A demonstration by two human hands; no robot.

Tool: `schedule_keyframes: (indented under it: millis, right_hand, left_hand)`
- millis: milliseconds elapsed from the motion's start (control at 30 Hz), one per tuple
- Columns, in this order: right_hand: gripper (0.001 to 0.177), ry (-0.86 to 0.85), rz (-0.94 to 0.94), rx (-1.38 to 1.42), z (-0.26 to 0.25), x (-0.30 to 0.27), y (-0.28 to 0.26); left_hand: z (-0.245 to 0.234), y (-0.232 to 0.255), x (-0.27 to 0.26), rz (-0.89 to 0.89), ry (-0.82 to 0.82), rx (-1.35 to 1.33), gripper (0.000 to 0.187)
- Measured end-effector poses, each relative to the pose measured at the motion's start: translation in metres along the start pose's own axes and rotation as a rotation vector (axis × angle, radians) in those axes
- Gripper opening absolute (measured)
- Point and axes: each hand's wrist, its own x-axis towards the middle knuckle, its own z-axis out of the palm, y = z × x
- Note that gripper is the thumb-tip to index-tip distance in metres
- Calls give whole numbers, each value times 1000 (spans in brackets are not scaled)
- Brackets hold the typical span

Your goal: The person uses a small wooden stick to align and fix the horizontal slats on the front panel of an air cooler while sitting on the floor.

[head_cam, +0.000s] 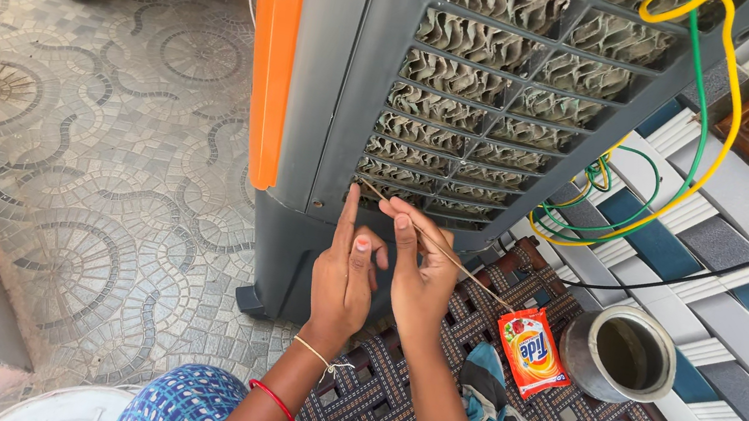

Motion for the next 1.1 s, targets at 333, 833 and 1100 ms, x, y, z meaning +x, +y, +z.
schedule_keyframes:
  millis: [333,833,1100]
  right_hand:
    - [25,15,84,159,5,2,8]
    - [26,21,125,264,6,1,18]
    - [27,-9,170,336,5,3,17]
  left_hand:
    - [1,-5,5,18,-69,86,76]
    - [6,-8,5,-5,-53,46,81]
    - [6,-9,2,9,-46,-13,76]
